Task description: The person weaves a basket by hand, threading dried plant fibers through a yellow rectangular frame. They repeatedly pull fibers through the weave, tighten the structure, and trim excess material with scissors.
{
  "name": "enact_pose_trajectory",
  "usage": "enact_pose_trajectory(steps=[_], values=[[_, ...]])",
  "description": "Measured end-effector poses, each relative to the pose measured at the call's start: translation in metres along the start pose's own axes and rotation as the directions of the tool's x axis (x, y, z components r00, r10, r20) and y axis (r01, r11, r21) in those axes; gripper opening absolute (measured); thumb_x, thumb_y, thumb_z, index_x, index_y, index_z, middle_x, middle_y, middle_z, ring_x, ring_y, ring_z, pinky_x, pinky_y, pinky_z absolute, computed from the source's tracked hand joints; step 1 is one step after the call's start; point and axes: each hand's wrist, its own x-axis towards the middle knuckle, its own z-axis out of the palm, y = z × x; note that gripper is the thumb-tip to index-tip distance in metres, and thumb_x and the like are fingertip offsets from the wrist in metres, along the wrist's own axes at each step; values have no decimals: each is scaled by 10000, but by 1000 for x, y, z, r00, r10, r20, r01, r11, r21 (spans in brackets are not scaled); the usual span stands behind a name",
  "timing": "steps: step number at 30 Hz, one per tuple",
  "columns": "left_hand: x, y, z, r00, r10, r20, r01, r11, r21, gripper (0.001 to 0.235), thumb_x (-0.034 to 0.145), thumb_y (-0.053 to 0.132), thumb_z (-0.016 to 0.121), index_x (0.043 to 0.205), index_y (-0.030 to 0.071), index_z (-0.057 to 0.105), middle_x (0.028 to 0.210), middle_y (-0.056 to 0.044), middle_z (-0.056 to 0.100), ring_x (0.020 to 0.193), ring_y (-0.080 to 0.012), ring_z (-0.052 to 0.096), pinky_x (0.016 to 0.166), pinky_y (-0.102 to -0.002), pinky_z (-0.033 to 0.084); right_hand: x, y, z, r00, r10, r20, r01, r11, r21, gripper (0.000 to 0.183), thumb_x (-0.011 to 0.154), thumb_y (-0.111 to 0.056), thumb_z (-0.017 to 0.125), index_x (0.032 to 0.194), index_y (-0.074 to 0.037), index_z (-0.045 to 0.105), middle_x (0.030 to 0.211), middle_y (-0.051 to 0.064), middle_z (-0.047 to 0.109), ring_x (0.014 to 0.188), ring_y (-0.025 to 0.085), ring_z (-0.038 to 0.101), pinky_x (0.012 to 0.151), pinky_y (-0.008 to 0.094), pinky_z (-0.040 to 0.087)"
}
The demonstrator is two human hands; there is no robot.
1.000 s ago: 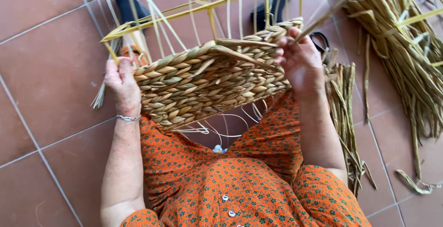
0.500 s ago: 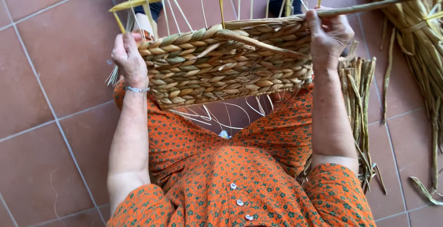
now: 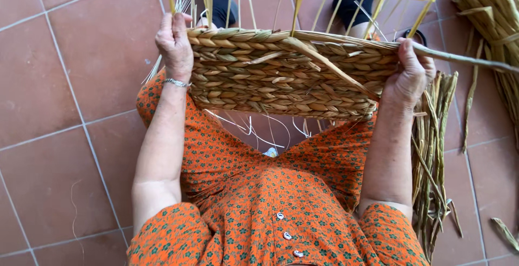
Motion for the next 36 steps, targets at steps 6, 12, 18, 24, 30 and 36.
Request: enact_pose_trajectory(steps=[6,12,18,24,30,36], values=[[9,84,-18,831,531,-166,-424,798,428,222,1092,34,655,1237,-86,539,1165,-202,609,1036,-325,584,898,-412,507,-20,-38,20,990,-110,-88,67,918,-391,159,941,-130,734,1074,-185,669,920,3,715,758,102,691,615,229,505],[0,123,76,739,604,298,-608,789,-88,185,973,-5,686,1140,61,640,1037,-120,692,983,-284,689,880,-376,598,-61,-48,55,649,-224,727,759,123,-640,180,920,-120,824,964,-14,685,931,127,655,867,321,613,798,446,494],[9,138,157,634,238,735,-521,834,180,230,941,-79,596,1167,-47,623,965,-197,692,832,-307,718,734,-378,613,-59,-69,95,661,73,746,730,167,-663,160,979,-197,807,1057,-79,734,983,60,651,922,274,625,813,427,513],[28,146,119,496,248,832,-223,962,-154,302,868,-38,590,1158,37,632,999,-148,708,970,-269,712,880,-416,566,-46,-85,121,360,-157,920,869,-302,-392,102,968,-121,766,1038,-60,726,1111,67,656,986,273,621,794,410,479],[26,165,102,424,303,853,-199,951,-238,316,819,239,763,1051,52,659,989,-147,682,903,-290,677,805,-403,550,-28,-93,149,359,11,933,865,-379,-329,70,984,-156,703,1015,-97,727,988,43,706,940,270,666,760,421,502],[1,165,113,668,265,695,-328,943,-45,145,1072,219,664,1099,79,691,1005,-119,709,901,-309,646,824,-426,535,17,-100,148,652,500,571,690,-78,-720,148,929,-332,723,1001,-216,781,823,72,750,785,327,712,713,488,534]])
